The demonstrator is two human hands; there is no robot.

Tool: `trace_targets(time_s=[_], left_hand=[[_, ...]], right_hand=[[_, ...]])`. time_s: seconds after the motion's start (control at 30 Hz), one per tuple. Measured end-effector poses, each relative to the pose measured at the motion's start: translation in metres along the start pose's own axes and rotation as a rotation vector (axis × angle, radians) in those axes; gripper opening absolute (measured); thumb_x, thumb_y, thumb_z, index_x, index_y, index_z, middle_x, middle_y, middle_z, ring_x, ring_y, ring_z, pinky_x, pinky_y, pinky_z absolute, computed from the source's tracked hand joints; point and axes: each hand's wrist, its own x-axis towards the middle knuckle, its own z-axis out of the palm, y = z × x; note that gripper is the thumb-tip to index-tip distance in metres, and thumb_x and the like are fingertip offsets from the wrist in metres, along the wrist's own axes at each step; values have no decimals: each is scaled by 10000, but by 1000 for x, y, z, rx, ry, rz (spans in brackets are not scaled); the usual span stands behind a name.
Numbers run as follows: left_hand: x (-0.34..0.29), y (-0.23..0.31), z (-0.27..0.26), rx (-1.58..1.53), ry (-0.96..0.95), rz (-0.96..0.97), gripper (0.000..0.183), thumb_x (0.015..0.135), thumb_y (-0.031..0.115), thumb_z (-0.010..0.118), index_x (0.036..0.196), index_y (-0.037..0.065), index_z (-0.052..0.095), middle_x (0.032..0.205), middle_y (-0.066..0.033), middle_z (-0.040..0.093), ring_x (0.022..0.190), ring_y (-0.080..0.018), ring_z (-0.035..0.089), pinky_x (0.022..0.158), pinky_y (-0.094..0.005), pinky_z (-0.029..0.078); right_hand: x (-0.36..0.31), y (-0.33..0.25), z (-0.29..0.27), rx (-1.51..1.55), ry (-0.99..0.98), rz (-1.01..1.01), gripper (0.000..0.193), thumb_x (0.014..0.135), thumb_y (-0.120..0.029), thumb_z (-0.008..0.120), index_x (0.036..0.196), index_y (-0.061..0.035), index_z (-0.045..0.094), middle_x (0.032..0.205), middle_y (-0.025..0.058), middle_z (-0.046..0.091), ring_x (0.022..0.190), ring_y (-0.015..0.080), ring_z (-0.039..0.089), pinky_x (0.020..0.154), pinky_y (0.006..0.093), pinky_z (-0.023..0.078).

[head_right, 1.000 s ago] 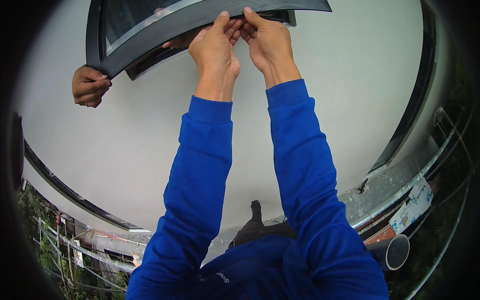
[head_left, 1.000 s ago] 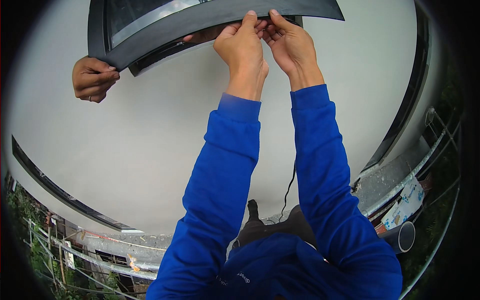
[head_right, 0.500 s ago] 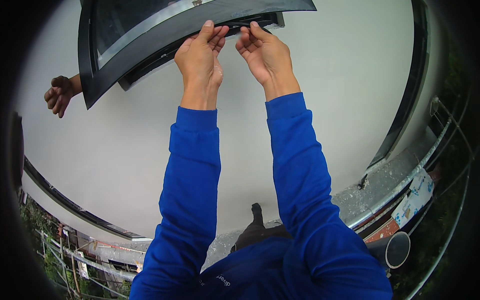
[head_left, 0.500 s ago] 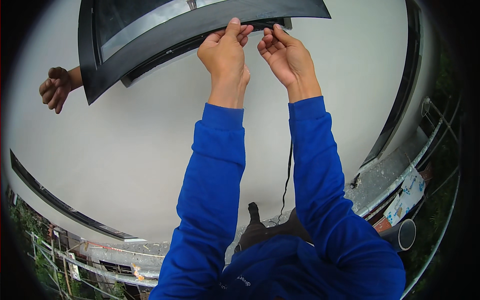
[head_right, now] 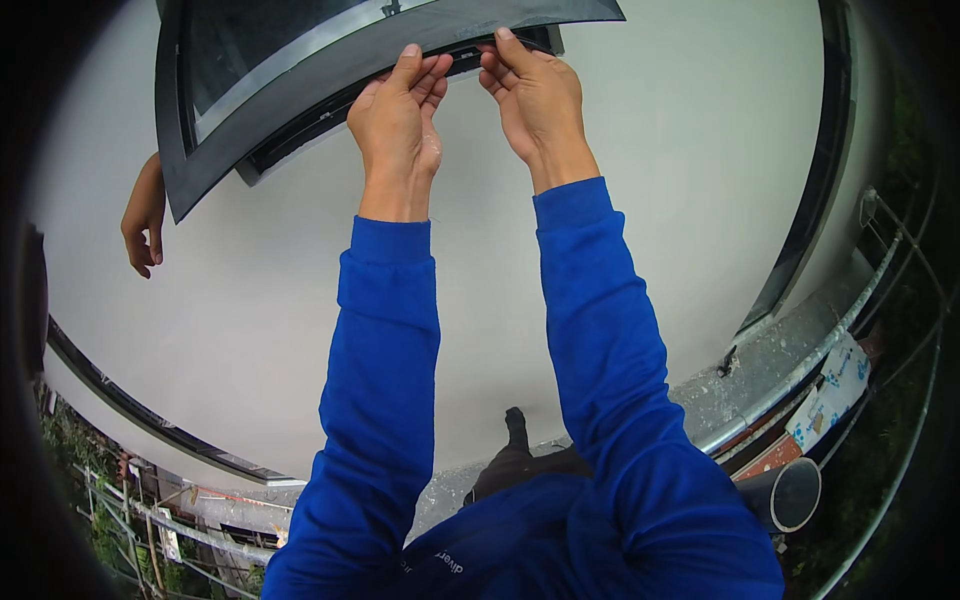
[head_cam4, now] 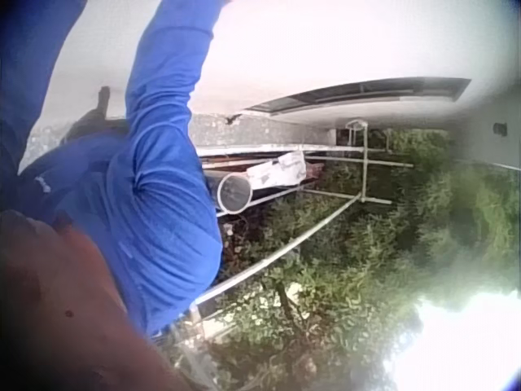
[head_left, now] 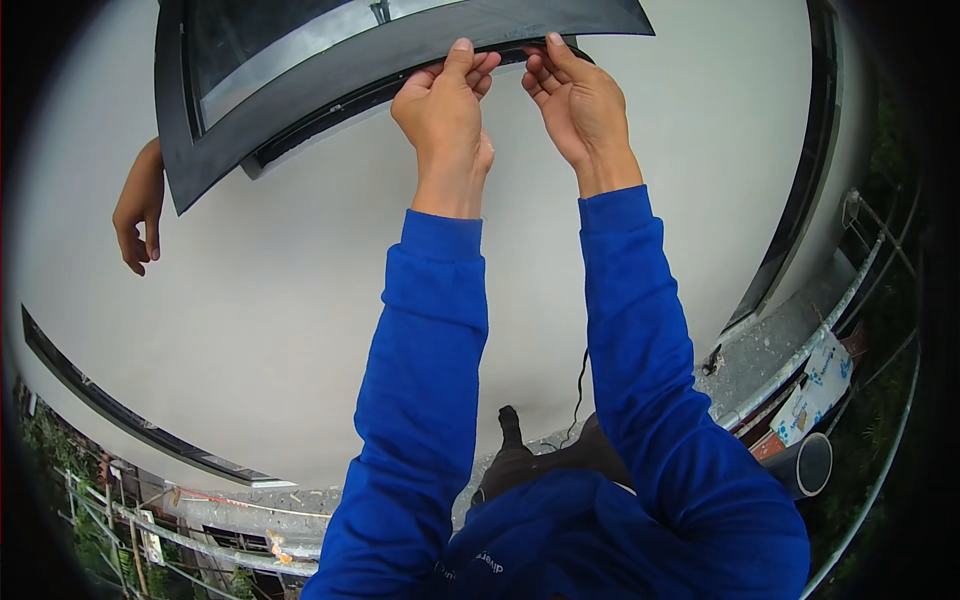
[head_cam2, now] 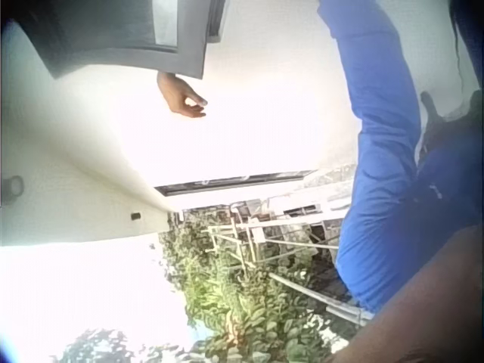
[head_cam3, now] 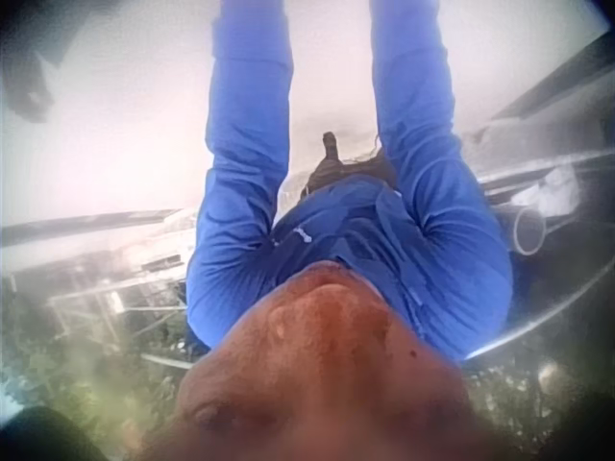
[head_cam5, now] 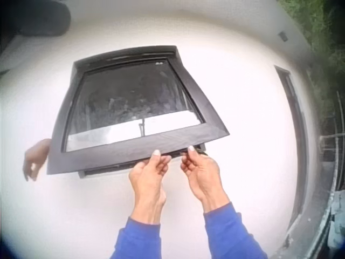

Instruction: The person uncoils a rubber trim strip, feeds it upward, presses it along the groove of a window frame by hand, and helps hold the window frame in place.

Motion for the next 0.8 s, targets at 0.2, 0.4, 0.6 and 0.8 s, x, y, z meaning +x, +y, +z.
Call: trace_targets(time_s=[0.2,0.4,0.6,0.8], left_hand=[[-5,-3,6,-115,26,-38,205,918,66,671,987,-72,538,953,-186,656,910,-308,697,843,-378,531],[0,-6,2,-145,-11,-36,206,924,65,665,1004,-64,527,950,-177,647,914,-309,695,840,-374,536],[-5,-13,9,-208,-5,-24,240,919,104,688,1015,-60,540,947,-158,658,905,-281,698,825,-337,533],[-5,-12,20,-63,2,-54,196,929,116,674,926,-68,606,861,-145,696,796,-206,710,677,-250,531]], right_hand=[[12,1,4,-31,68,6,174,887,-75,718,952,38,603,859,99,622,830,184,620,763,341,537],[17,7,-4,77,-11,61,157,894,-75,711,919,31,597,841,85,603,795,180,607,776,350,547],[16,8,-3,26,-1,29,144,897,-78,708,908,9,594,885,93,595,804,178,587,795,351,537],[4,5,-8,35,-56,62,209,929,-139,679,983,31,571,954,100,591,889,194,571,858,360,496]])
